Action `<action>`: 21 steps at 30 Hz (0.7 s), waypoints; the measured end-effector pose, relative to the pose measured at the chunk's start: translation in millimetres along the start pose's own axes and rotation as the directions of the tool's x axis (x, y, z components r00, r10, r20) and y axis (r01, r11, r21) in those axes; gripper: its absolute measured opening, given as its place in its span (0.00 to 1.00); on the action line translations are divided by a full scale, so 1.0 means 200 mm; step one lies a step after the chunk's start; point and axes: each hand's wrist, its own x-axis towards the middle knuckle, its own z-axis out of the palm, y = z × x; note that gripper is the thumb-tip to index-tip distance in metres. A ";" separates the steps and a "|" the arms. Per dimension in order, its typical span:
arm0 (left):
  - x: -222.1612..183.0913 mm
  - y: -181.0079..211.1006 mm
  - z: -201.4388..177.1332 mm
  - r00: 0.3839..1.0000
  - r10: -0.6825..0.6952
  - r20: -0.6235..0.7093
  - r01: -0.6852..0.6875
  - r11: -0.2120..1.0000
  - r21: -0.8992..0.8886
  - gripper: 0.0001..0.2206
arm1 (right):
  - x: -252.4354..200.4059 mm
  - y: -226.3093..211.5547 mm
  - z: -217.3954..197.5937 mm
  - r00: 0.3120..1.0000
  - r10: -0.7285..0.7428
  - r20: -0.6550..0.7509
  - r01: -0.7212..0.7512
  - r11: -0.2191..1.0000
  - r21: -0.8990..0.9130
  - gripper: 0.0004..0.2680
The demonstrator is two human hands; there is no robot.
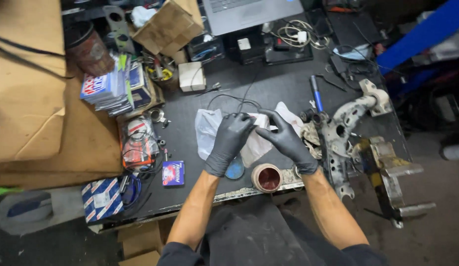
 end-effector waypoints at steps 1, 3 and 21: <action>0.03 0.05 -0.04 0.998 0.013 -0.068 -0.010 0.999 0.040 0.03 | -0.03 -0.03 -0.02 1.000 0.025 0.014 -0.025 1.000 0.002 0.21; 0.03 0.14 -0.02 0.994 -0.020 -0.111 0.024 0.999 0.029 0.04 | -0.05 0.11 -0.06 1.000 0.010 -0.028 -0.007 0.996 0.088 0.18; -0.20 0.43 0.46 0.607 -0.696 0.384 0.751 0.343 -0.564 0.11 | -0.11 0.28 -0.32 0.860 0.408 -0.306 -0.407 0.911 0.072 0.13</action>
